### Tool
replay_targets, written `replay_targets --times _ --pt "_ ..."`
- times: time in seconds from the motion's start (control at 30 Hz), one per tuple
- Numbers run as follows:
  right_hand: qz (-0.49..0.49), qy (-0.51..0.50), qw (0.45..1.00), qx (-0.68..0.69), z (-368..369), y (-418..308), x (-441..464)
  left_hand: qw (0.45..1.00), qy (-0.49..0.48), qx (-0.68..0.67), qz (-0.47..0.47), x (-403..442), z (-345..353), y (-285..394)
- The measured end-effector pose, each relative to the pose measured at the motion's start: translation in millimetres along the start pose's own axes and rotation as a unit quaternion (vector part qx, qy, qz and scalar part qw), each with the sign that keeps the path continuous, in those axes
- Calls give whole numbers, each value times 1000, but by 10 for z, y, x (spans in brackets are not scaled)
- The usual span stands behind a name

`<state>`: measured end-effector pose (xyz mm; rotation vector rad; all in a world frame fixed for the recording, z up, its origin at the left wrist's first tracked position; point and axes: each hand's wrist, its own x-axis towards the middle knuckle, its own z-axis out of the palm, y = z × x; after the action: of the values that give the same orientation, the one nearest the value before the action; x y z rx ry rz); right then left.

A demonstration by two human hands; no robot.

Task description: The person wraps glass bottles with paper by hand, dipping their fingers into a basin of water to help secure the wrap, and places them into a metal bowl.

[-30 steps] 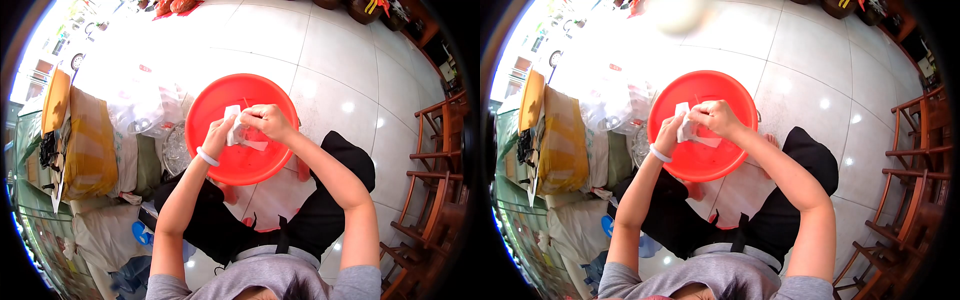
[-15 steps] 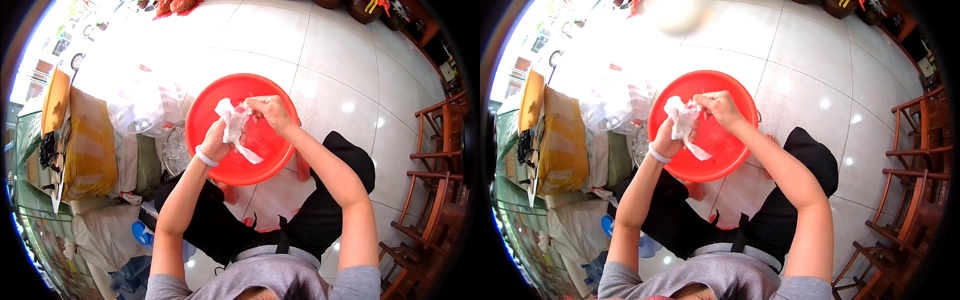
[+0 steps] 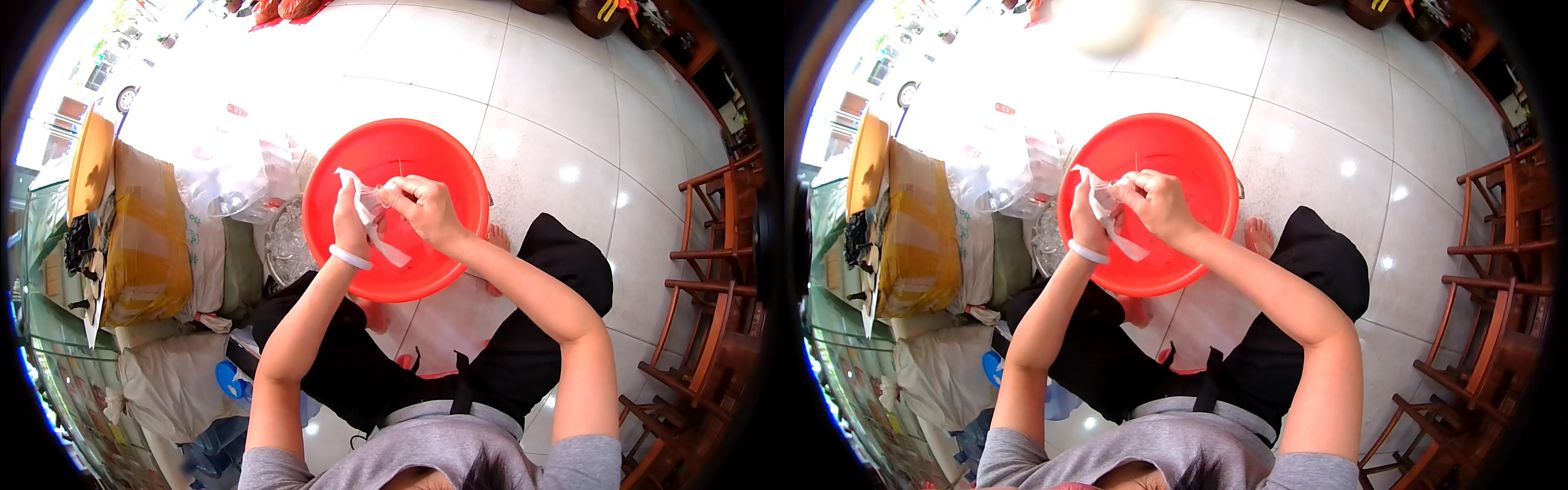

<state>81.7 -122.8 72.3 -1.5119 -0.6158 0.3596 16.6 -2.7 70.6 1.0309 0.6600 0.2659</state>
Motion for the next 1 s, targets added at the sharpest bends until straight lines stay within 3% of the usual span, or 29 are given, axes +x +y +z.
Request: replay_targets --times 0.03,0.1,0.17,0.2,0.27,0.47,0.57,0.6,0.67,0.7,0.77,0.8,0.9,0.97,1.0 --pt "-64 5 996 -61 -5 -19 -8 999 -19 -24 -24 1 -14 29" --pt "-67 -6 996 -62 -17 -12 -22 996 -43 -50 -52 16 -44 59" --pt "-144 0 986 -89 -11 52 -15 993 -89 -40 -67 74 -139 11" --pt "-144 0 986 -89 -15 51 -3 981 -151 -67 -103 86 -181 23" --pt "-174 -4 982 -73 -18 36 27 978 -145 -74 -132 81 -201 20" --pt "-33 -27 996 82 -25 4 34 982 -114 -44 -147 -3 -102 82" --pt "-83 10 996 -36 -56 26 71 980 -117 -48 -155 24 -115 30" --pt "-83 10 996 -37 -78 40 105 982 -116 -51 -141 10 -100 12" --pt "-204 93 965 -133 -139 72 196 982 -165 -22 -87 2 -141 -5" --pt "-204 95 965 -132 -190 92 219 982 -166 -21 -88 40 -154 -67" --pt "-148 75 972 -166 -290 118 240 973 -66 166 146 115 -172 -184" --pt "-131 63 974 -176 -306 61 215 982 -73 132 110 79 -163 -102" --pt "-120 -4 980 -158 -241 130 179 988 -64 62 127 -55 19 -9" --pt "-79 -8 988 -135 -195 135 172 974 -54 144 164 -7 -32 -83" --pt "57 -9 997 -58 -188 120 187 850 -56 379 362 -19 -20 -112"
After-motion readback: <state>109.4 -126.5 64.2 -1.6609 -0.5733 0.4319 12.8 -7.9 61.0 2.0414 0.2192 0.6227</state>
